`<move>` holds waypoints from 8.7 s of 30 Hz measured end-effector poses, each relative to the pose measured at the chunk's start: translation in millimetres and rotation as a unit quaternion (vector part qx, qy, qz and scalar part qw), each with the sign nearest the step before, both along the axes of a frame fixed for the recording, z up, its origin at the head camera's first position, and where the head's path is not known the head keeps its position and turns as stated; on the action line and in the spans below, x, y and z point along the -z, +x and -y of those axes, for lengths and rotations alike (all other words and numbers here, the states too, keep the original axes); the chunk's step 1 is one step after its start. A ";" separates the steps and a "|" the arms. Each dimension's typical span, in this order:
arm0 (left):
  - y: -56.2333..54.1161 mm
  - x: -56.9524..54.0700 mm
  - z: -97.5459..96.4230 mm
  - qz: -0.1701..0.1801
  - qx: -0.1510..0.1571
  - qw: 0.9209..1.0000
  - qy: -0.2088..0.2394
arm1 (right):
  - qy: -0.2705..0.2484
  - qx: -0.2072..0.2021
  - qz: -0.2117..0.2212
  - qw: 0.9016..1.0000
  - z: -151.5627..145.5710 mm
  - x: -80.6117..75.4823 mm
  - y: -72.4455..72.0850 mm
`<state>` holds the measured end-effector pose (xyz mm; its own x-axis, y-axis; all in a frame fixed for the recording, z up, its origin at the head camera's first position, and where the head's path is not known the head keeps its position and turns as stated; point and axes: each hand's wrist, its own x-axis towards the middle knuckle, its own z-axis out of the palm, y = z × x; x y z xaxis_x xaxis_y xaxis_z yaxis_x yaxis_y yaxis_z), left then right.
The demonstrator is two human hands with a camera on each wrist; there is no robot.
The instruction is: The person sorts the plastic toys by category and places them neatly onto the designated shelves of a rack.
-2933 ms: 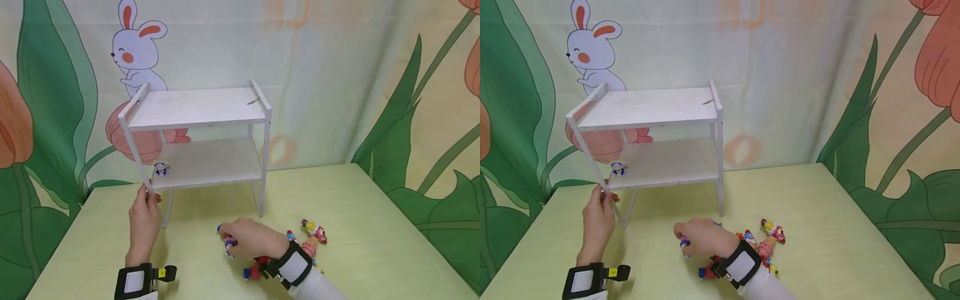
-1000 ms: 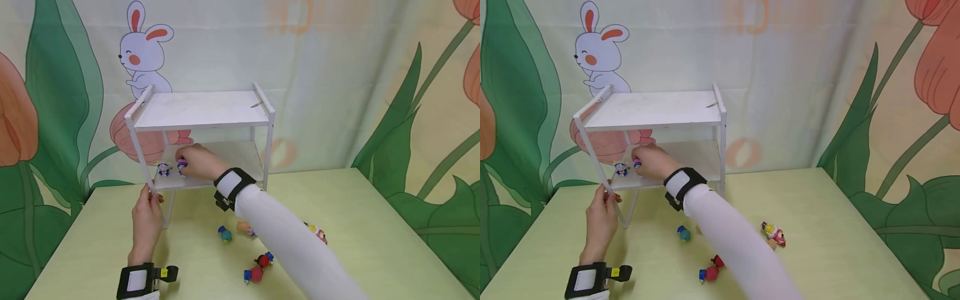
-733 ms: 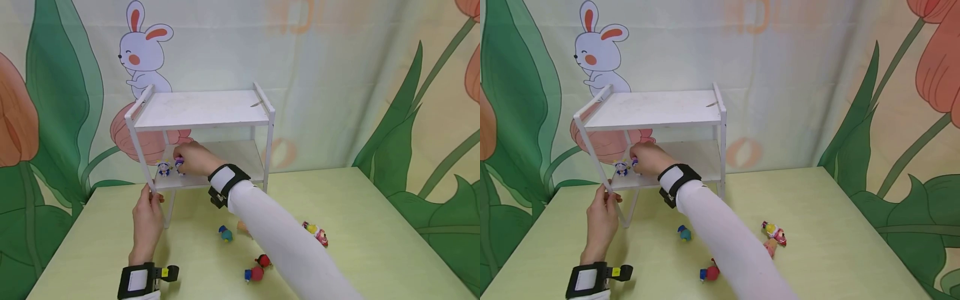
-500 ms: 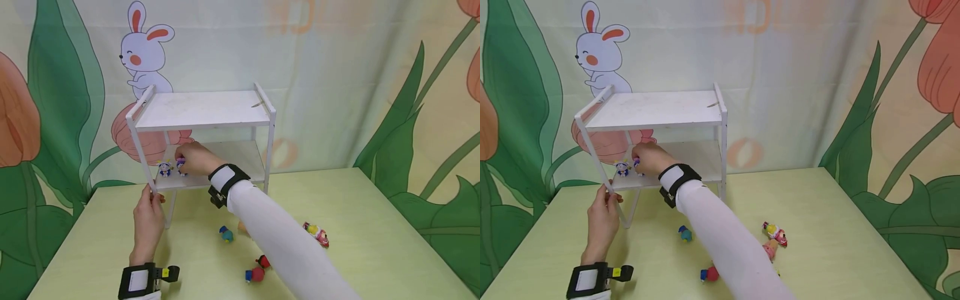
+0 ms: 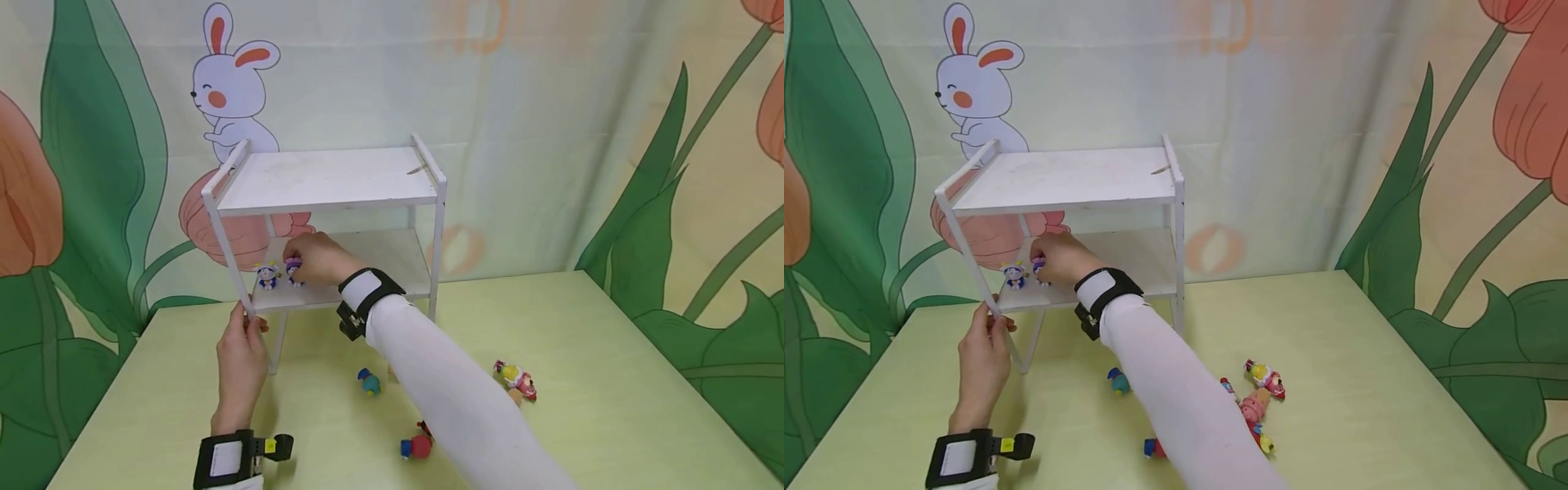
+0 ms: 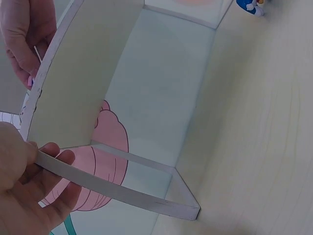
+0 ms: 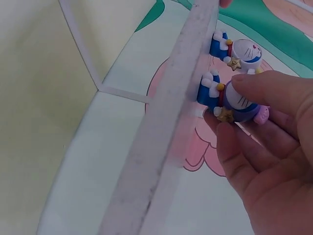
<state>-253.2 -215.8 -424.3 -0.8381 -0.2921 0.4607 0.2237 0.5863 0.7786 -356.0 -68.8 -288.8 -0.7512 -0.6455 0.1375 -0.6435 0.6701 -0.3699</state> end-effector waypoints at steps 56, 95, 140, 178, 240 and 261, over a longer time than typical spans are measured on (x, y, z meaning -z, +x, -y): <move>-2.9 -0.8 -1.2 -0.006 0.003 1.000 -0.006 | -0.097 -0.026 -0.041 0.994 -134.9 32.5 81.9; -0.8 -0.2 -2.7 0.004 -0.003 1.000 -0.011 | -0.102 -0.059 0.058 0.991 -157.4 106.2 106.1; -3.5 -0.9 -5.6 0.007 -0.011 1.000 -0.021 | 0.084 -0.018 -0.011 0.996 -119.9 151.3 99.6; -2.4 0.2 -6.0 -0.009 -0.004 1.000 -0.023 | -0.110 0.001 0.047 0.993 -149.2 107.1 97.7; 0.4 3.6 -1.7 -0.022 -0.017 0.999 -0.033 | -0.064 0.030 -0.066 0.995 -60.0 14.5 35.9; 1.1 2.1 -4.2 -0.021 -0.018 0.999 -0.022 | -0.001 0.060 -0.038 0.997 -38.9 7.1 15.3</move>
